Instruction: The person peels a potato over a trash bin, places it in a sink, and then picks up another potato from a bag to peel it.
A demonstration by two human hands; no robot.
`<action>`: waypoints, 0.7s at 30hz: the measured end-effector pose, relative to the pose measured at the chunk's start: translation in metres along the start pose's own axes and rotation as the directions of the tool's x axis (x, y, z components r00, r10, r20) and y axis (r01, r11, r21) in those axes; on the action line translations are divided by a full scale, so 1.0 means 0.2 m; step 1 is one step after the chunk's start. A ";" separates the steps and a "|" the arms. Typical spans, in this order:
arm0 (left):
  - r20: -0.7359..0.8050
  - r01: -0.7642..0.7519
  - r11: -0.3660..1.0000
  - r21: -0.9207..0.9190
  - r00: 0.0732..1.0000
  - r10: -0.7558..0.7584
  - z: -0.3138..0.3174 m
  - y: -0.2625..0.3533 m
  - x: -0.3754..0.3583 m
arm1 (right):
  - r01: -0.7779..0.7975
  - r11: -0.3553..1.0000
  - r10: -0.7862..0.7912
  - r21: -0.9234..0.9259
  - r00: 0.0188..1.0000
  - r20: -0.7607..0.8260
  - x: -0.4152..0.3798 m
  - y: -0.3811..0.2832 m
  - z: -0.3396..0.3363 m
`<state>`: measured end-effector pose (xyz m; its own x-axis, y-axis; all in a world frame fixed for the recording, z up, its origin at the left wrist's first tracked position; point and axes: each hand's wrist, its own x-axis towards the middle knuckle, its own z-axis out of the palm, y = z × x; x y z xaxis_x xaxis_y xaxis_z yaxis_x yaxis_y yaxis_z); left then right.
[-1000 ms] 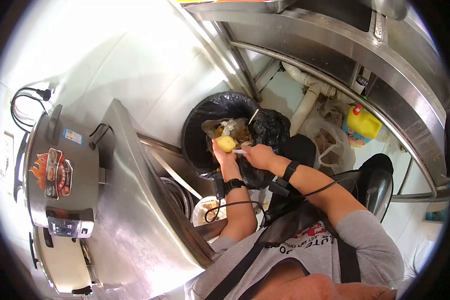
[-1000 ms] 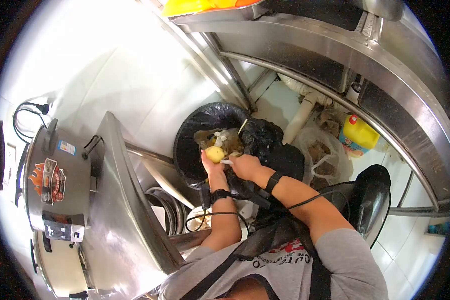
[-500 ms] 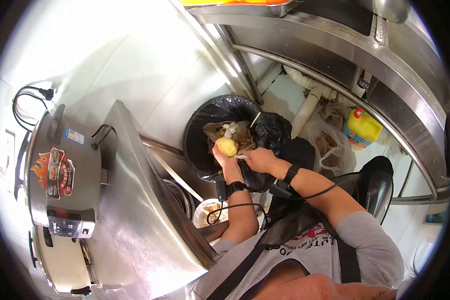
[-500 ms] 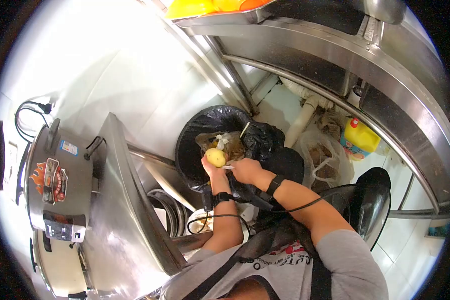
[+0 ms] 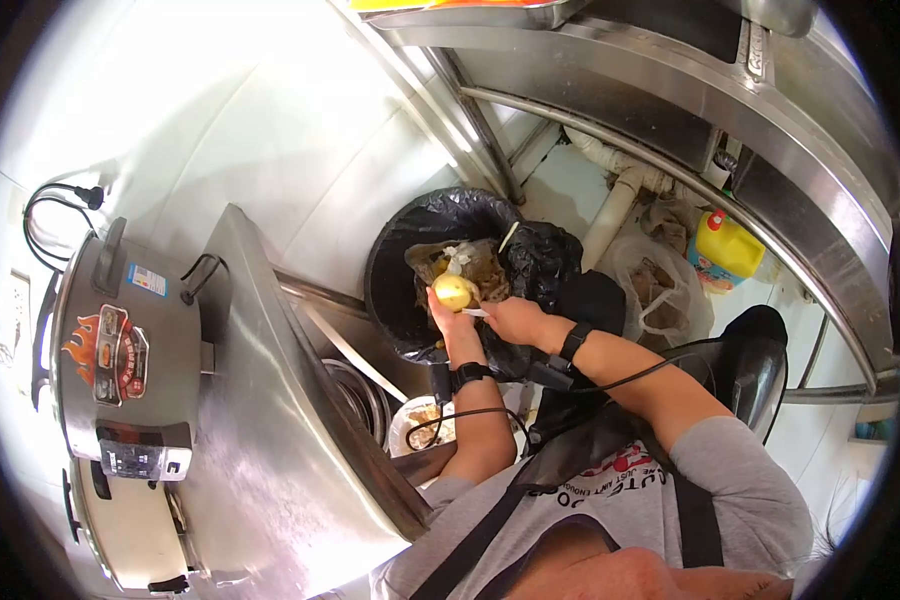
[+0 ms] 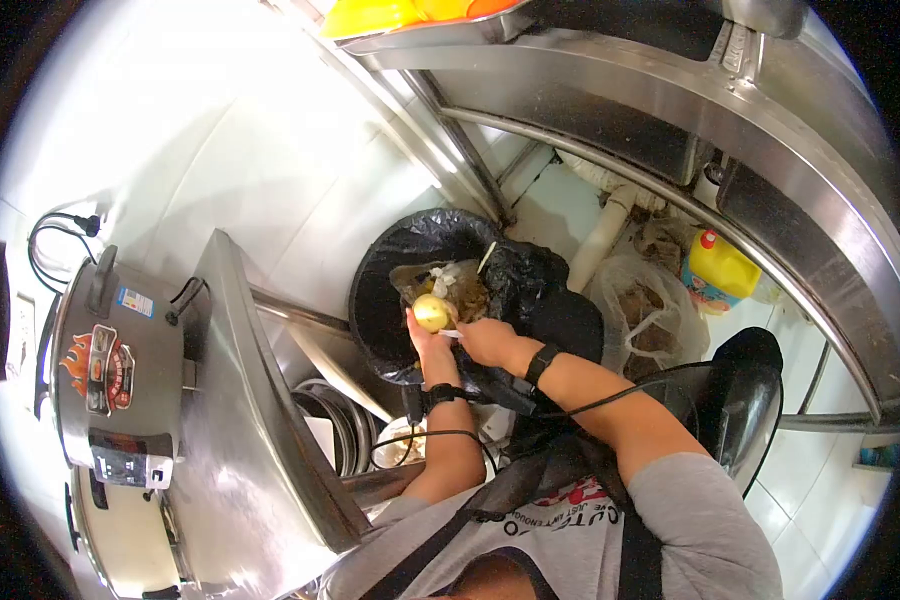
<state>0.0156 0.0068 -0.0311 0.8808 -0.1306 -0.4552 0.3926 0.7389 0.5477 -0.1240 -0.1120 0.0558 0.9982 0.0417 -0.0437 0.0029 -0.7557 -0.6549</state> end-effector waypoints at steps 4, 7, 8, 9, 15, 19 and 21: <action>0.063 0.154 0.975 -0.160 0.987 -0.145 -0.01 0.00 0.04 | -0.003 0.999 0.005 0.036 0.997 -0.072 -0.02 0.00 -0.03; 0.037 -0.059 0.998 0.011 0.998 0.058 0.01 0.00 0.00 | -0.078 0.988 0.106 0.131 0.968 -0.226 -0.03 -0.03 -0.08; 0.040 -0.060 0.998 0.011 0.997 0.060 0.03 0.00 -0.01 | -0.076 0.988 0.104 0.131 0.968 -0.228 -0.02 -0.04 -0.09; 0.018 -0.039 0.999 0.027 0.999 0.038 0.05 0.01 -0.02 | -0.068 0.993 0.094 0.100 0.956 -0.278 -0.01 -0.05 -0.09; 0.055 -0.025 0.992 0.121 0.998 0.018 0.08 -0.01 -0.05 | -0.029 0.998 0.022 -0.060 0.993 -0.117 0.00 0.03 -0.02; 0.102 0.029 0.998 -0.058 0.995 -0.023 0.04 0.00 0.01 | -0.052 0.998 0.049 -0.030 0.995 -0.085 -0.05 0.00 -0.04; 0.063 -0.001 1.000 -0.008 0.998 0.002 0.05 0.01 0.00 | -0.063 0.995 0.076 0.074 0.981 -0.177 -0.02 0.03 -0.03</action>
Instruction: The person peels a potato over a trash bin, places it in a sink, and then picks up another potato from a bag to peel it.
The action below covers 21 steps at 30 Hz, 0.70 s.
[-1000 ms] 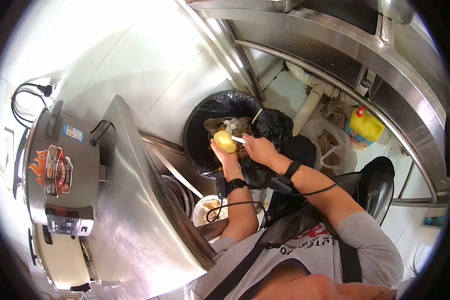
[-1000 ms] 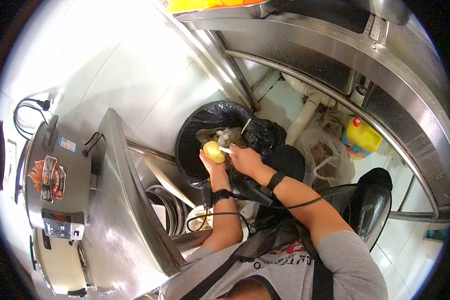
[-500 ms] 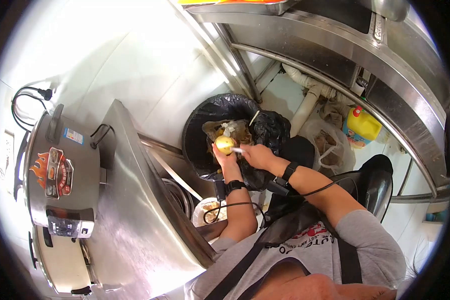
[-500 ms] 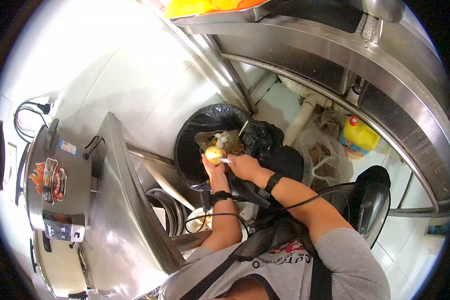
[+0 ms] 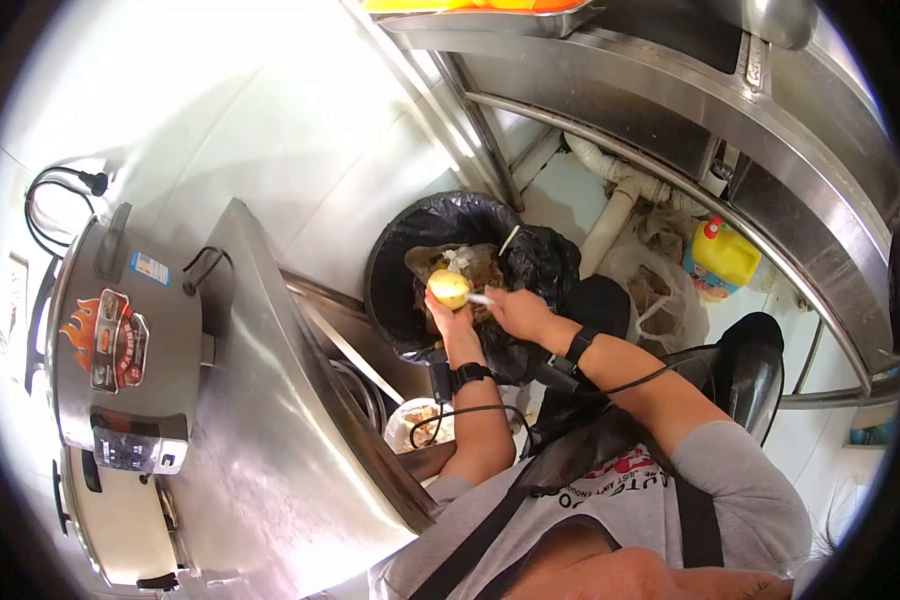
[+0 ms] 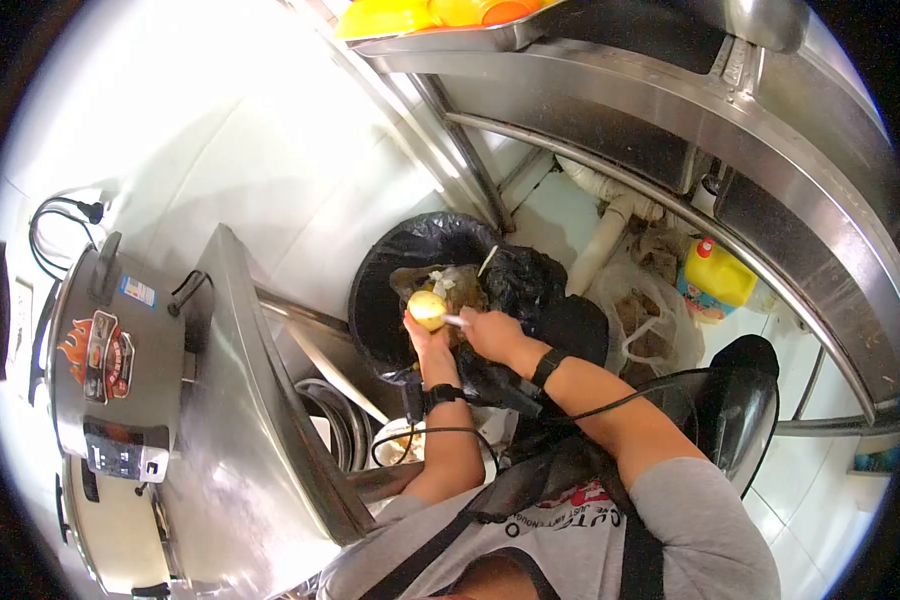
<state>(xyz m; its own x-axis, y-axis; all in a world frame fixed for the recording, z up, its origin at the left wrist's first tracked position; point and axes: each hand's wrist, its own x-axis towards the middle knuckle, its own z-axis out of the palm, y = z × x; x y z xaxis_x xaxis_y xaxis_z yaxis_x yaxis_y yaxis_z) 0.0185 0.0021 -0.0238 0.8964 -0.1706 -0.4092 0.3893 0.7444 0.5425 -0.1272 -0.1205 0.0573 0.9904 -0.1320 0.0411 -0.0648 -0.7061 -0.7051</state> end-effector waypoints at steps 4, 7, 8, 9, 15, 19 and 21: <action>0.035 0.017 0.997 0.077 0.999 -0.020 0.05 0.02 -0.03 | 0.037 0.976 0.018 0.214 0.969 -0.248 0.05 0.02 0.03; 0.018 0.059 0.994 0.097 0.998 -0.061 0.14 0.01 -0.14 | 0.061 0.975 -0.006 0.213 0.968 -0.250 0.05 0.03 0.05; 0.022 0.067 0.986 0.156 0.997 -0.071 0.13 0.00 -0.11 | 0.054 0.985 -0.024 0.163 0.983 -0.182 0.04 0.03 0.06; 0.023 0.074 0.974 0.212 0.996 -0.081 0.10 -0.02 -0.08 | 0.053 0.985 -0.023 0.163 0.983 -0.180 0.02 0.00 0.03; -0.017 0.065 0.996 0.054 0.998 -0.064 0.00 -0.03 0.01 | 0.057 0.991 -0.046 -0.124 0.995 0.090 -0.04 -0.04 0.01; -0.050 0.064 0.985 0.163 0.997 -0.056 0.06 -0.03 -0.08 | 0.005 0.996 -0.018 -0.092 0.990 -0.143 0.01 -0.03 0.01; -0.016 0.038 0.964 0.264 0.999 -0.035 0.09 -0.04 -0.09 | 0.051 0.977 -0.084 -0.205 0.984 -0.157 0.03 -0.03 0.02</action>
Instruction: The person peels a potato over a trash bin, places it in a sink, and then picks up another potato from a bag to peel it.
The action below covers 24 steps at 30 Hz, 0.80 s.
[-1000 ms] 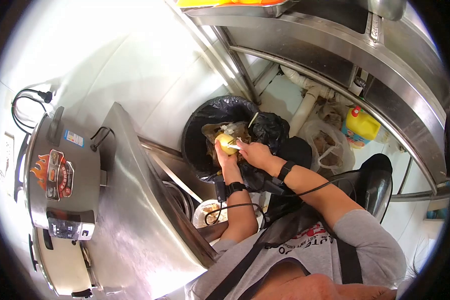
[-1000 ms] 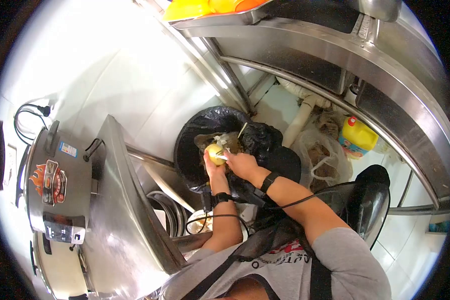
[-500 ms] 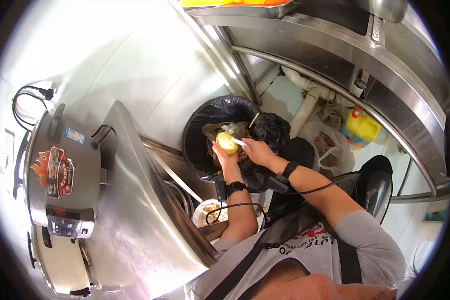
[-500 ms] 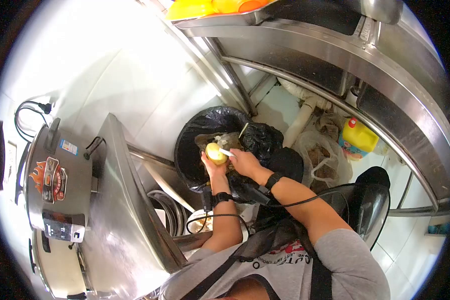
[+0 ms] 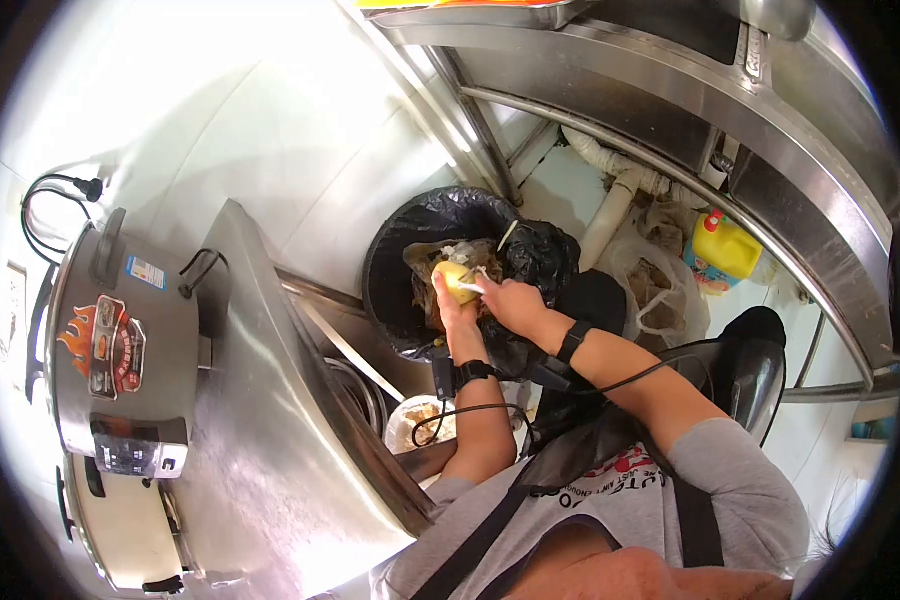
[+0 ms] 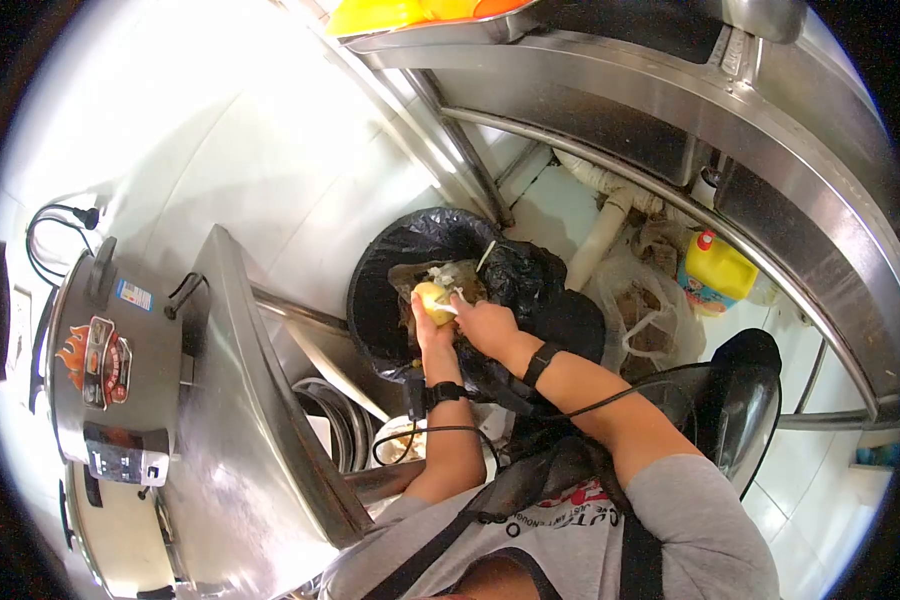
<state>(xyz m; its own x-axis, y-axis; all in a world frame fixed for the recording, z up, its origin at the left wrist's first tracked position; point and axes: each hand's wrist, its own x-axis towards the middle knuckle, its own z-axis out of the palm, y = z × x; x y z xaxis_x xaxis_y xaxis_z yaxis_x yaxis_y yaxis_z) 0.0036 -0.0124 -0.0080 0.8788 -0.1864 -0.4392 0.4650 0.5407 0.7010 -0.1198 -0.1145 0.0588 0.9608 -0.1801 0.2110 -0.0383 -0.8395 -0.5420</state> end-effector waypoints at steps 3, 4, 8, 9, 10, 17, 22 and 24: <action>-0.027 -0.081 0.995 -0.051 0.996 0.080 -0.01 -0.01 0.02 | 0.042 0.996 -0.031 -0.083 0.991 0.128 -0.03 0.00 0.01; -0.029 -0.082 0.995 -0.052 0.996 0.080 -0.02 0.00 0.01 | 0.101 0.986 -0.065 -0.131 0.965 0.254 -0.04 0.00 0.00; 0.033 -0.015 0.967 -0.252 0.999 0.024 -0.05 0.05 0.02 | -0.005 1.000 0.010 -0.022 0.973 0.232 -0.05 -0.02 -0.01; -0.088 -0.047 0.963 -0.265 0.996 0.025 -0.03 0.06 0.01 | -0.062 0.994 0.047 0.093 0.987 0.156 -0.04 -0.01 -0.03; -0.208 -0.079 0.958 -0.274 0.978 0.021 0.00 0.08 -0.04 | -0.110 0.972 0.094 0.209 0.992 0.085 -0.03 0.00 -0.04; 0.136 0.160 0.963 -0.216 0.982 -0.133 0.04 0.09 -0.06 | -0.024 0.916 0.047 0.401 0.998 -0.048 0.01 0.03 0.03; 0.092 0.039 0.949 -0.314 0.996 -0.010 0.03 0.07 -0.07 | -0.025 0.981 0.000 0.195 0.992 0.128 -0.05 -0.02 -0.02; 0.185 0.193 0.870 -0.453 0.975 -0.119 -0.02 0.08 -0.07 | 0.012 0.988 -0.045 0.155 0.976 0.213 -0.06 -0.02 -0.01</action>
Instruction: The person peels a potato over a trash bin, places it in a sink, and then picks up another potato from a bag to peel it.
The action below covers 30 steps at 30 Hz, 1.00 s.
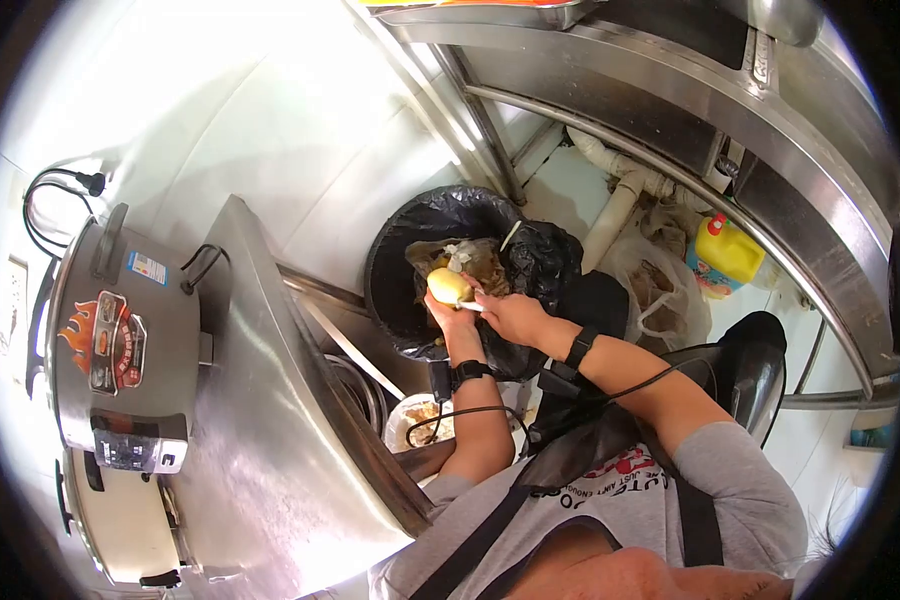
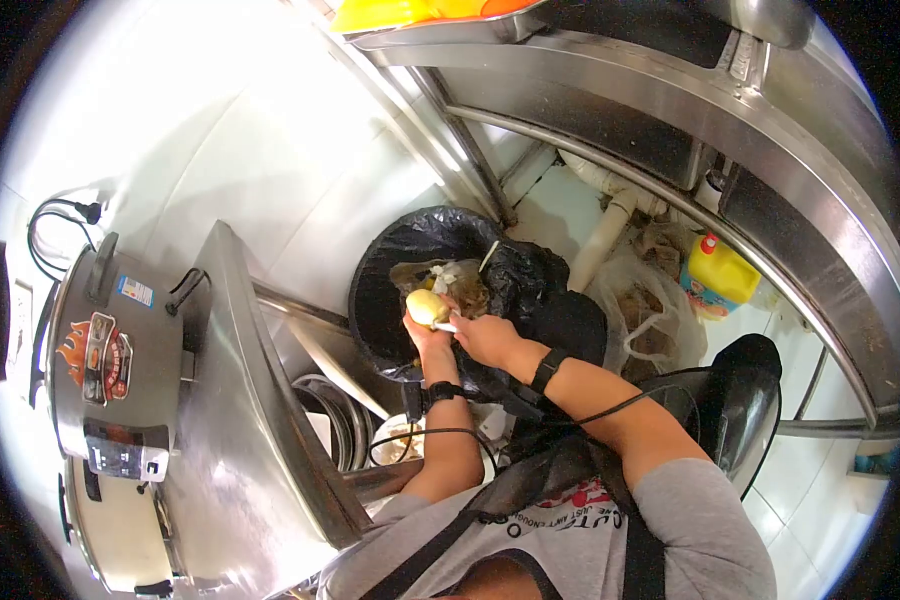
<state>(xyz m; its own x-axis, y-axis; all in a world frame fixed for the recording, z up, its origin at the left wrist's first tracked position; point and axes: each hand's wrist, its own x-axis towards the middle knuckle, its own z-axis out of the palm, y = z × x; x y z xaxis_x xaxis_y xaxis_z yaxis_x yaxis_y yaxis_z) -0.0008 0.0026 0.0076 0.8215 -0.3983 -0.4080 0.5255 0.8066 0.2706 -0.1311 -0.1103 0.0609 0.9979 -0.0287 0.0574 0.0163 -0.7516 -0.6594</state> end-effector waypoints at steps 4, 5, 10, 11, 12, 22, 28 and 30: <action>-0.104 -0.014 0.980 -0.196 0.995 -0.006 0.06 -0.01 -0.01 | -0.011 0.999 0.015 -0.045 0.995 0.095 0.01 -0.02 -0.03; -0.132 -0.109 0.993 -0.035 0.986 0.103 0.07 -0.01 -0.03 | -0.021 0.995 0.029 0.098 0.997 -0.078 0.02 0.00 -0.02; -0.021 -0.035 0.995 0.094 0.999 0.038 0.02 0.01 -0.01 | 0.050 0.928 0.110 0.368 0.909 -0.401 0.07 0.04 -0.01; 0.002 -0.071 0.986 0.149 0.997 0.071 0.01 0.01 0.02 | 0.047 0.930 0.115 0.365 0.906 -0.407 0.08 0.05 -0.01; 0.004 -0.065 0.986 0.151 0.998 0.065 0.04 -0.01 0.02 | 0.011 0.935 0.144 0.354 0.901 -0.409 0.08 0.04 -0.01; 0.217 -0.240 0.967 -0.086 0.943 0.253 0.16 0.00 -0.13 | -0.195 0.976 0.171 -0.093 0.960 -0.221 -0.02 -0.02 -0.12; 0.342 -0.181 0.981 0.074 0.928 0.145 0.14 -0.04 -0.11 | 0.099 0.994 -0.110 -0.048 0.898 -0.425 -0.06 0.04 -0.20; 0.352 -0.214 0.949 0.231 0.928 0.123 0.15 -0.06 -0.11 | 0.133 0.989 -0.148 -0.066 0.893 -0.425 -0.08 0.04 -0.21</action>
<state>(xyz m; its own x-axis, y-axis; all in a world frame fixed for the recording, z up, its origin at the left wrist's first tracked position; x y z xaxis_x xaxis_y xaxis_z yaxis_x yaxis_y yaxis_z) -0.0195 -0.0111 0.0387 0.9050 -0.4237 -0.0382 0.3742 0.7501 0.5453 -0.1493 -0.1440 0.0858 0.8622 -0.1945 0.4678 0.1442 -0.7909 -0.5947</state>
